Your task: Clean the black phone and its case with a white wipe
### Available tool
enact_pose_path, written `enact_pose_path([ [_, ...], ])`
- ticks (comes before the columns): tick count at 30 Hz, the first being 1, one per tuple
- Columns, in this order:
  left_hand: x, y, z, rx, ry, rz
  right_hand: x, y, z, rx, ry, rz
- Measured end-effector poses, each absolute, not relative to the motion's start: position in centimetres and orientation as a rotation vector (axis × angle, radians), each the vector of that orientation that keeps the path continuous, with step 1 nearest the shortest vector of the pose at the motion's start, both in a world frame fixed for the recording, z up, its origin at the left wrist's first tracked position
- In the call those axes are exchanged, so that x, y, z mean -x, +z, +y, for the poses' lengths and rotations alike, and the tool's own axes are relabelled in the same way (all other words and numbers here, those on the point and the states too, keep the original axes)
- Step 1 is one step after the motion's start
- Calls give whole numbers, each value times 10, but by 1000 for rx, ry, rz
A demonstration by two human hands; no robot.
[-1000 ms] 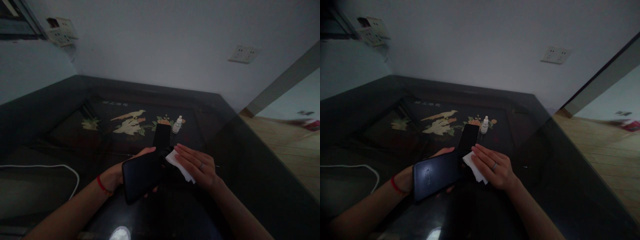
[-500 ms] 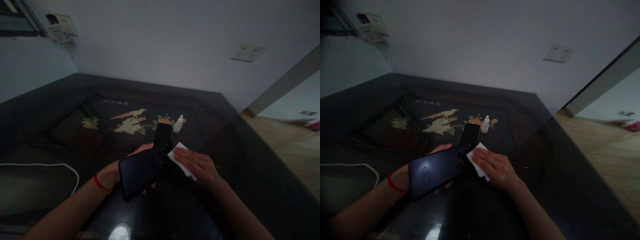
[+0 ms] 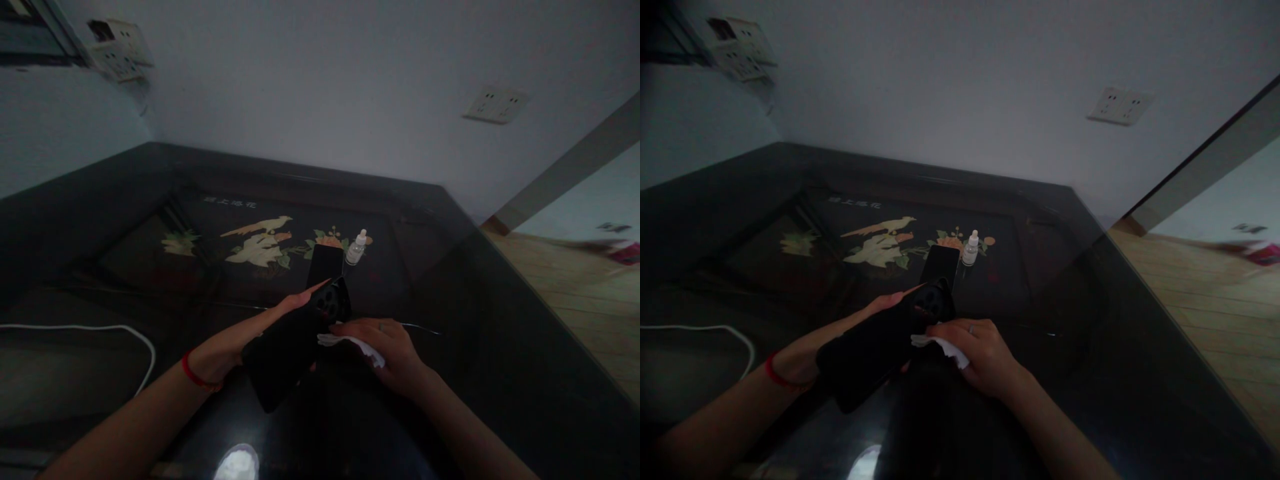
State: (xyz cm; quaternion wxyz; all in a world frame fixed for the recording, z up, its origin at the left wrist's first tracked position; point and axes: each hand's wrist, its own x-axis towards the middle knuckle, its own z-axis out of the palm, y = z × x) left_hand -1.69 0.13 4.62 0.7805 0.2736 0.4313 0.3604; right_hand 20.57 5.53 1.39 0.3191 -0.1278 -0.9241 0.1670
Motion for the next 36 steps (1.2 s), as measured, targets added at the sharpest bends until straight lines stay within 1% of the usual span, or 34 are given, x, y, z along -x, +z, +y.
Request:
enact_pose_path([
  [2,15,51,-1,-580,796,950,-205,12,55,380,503,-2390],
  [3,14,51,-2,-577,786,962,-206,11,57,395,482,-2387],
  [9,15,42,-1,-547,700,945,-220,9,76,326,82,-2366],
  [15,23,27,6,-392,621,918,-218,16,76,197,-111,-2541],
  [17,24,27,8,-394,621,917,-217,17,73,196,-75,-2536],
  [19,23,29,9,-471,702,895,-216,18,70,249,111,-2474],
  [22,16,31,8,-593,882,798,-214,15,69,599,517,-2070],
  [24,10,29,6,-599,934,747,-211,11,69,786,620,-1757],
  [26,3,23,5,-555,945,731,-207,8,69,830,621,-1614],
  [29,-7,16,3,-435,869,767,-204,10,64,832,600,-1675],
  [31,-14,12,0,-378,826,809,-202,13,59,780,499,-1835],
  [36,-27,8,-6,-383,819,887,-195,13,53,492,176,-2171],
])
